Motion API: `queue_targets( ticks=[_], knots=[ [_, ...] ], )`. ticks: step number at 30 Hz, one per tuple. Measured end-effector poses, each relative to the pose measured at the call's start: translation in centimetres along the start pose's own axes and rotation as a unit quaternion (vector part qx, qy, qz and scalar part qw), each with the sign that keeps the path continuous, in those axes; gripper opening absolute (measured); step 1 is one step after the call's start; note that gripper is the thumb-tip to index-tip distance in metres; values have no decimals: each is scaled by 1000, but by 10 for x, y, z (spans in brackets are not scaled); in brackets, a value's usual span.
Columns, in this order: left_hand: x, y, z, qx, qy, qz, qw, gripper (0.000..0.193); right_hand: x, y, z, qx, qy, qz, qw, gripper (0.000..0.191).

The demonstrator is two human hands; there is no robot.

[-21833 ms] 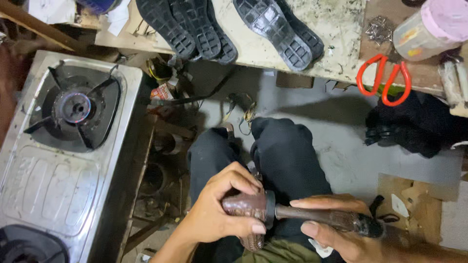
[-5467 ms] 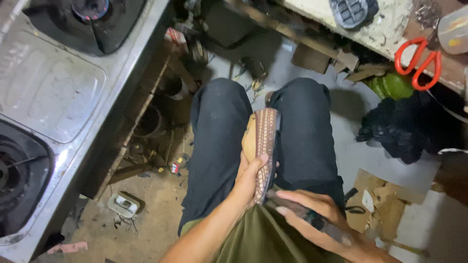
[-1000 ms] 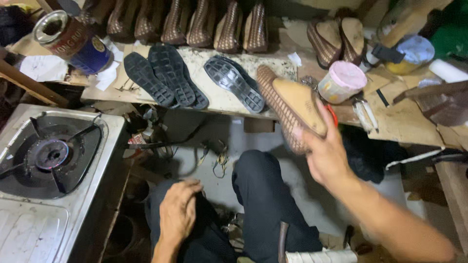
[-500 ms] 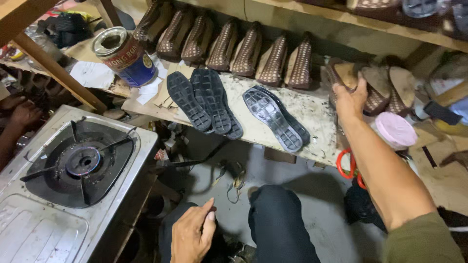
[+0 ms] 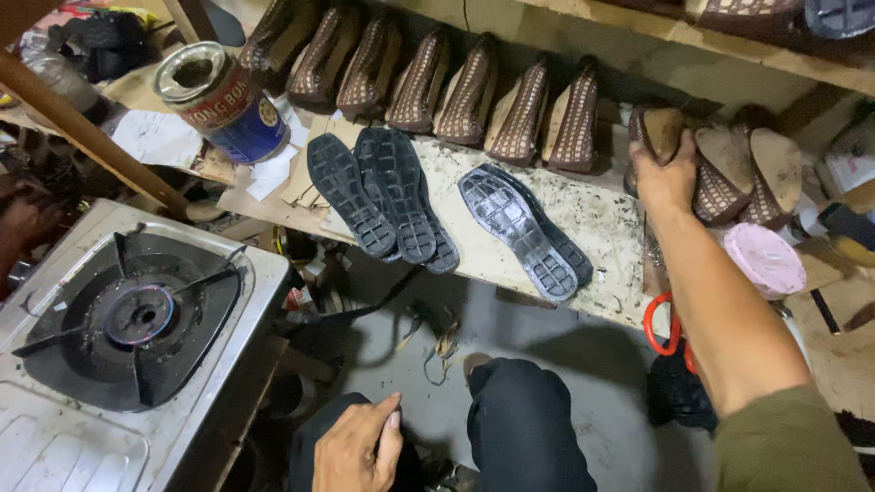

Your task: The person sits on the floor and uses a hammer to tap a patterned sole onto a shoe upper. They repeatedly press the sole edges, tap along the perimeter, and adjust the fit by hand. The person also briefly heats the sole on a gas stove burner before continuing to hammer and press the sole into place.

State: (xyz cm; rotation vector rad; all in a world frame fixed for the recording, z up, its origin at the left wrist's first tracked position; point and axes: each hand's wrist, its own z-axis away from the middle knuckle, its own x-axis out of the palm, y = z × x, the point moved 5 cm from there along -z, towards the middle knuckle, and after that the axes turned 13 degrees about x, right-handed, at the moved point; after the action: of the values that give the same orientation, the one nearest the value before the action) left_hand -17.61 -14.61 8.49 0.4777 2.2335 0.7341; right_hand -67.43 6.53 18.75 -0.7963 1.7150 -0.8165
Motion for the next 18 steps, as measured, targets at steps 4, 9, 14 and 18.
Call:
queue_targets(
  ticks=[4, 9, 14, 18],
  knots=[
    [2, -2, 2, -13, -4, 12, 1000, 18, -3, -27, 27, -239, 48, 115, 963, 67],
    [8, -2, -1, -37, -10, 21, 999, 18, 38, -42, 40, -212, -63, 88, 971, 68],
    [9, -1, -11, -30, -31, 22, 999, 17, 85, -44, 23, 35, -161, -78, 983, 76],
    [3, 1, -15, -66, -43, 20, 997, 16, 84, -41, 17, 170, -199, -257, 930, 71]
  ],
)
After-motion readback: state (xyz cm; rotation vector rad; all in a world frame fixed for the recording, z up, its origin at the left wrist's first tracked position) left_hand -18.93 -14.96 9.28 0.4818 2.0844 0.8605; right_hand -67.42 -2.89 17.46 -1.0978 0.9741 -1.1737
